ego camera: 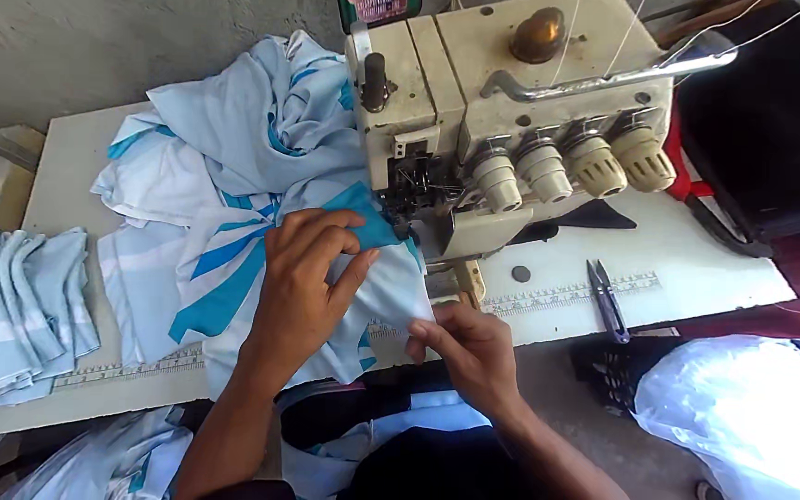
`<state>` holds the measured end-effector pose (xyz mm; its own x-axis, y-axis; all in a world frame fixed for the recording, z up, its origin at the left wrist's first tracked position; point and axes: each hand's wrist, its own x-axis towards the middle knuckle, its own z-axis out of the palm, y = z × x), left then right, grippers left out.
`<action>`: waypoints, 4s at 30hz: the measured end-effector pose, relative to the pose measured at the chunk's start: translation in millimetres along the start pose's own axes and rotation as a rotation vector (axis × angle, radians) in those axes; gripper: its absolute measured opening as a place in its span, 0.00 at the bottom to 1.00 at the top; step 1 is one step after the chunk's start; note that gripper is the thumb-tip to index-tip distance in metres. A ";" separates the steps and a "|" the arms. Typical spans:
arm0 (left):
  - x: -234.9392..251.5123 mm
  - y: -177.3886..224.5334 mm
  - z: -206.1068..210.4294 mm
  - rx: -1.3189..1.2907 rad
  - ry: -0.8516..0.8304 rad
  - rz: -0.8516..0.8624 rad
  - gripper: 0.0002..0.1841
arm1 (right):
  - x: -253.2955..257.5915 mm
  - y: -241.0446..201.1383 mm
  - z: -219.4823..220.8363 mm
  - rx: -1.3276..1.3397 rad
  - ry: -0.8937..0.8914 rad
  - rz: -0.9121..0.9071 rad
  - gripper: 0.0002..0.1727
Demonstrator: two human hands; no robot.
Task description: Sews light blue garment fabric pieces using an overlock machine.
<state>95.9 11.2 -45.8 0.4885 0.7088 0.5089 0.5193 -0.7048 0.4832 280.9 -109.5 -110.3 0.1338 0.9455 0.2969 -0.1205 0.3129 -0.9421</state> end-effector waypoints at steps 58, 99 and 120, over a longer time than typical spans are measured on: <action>34.6 -11.6 -8.0 0.043 -0.042 0.121 0.09 | 26.0 10.5 22.6 0.198 0.102 -0.019 0.05; -17.1 21.0 1.2 -0.414 0.136 -0.155 0.06 | 83.3 -33.0 -11.3 -0.278 -0.207 -0.317 0.14; -16.3 18.0 -2.9 -0.487 0.095 -0.150 0.07 | 83.1 -30.1 -7.2 -0.203 -0.196 -0.424 0.16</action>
<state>95.2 -13.1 -43.2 0.3556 0.8136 0.4599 0.1811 -0.5428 0.8201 302.8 -41.0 -58.3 -0.0595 0.7441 0.6654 0.1010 0.6676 -0.7376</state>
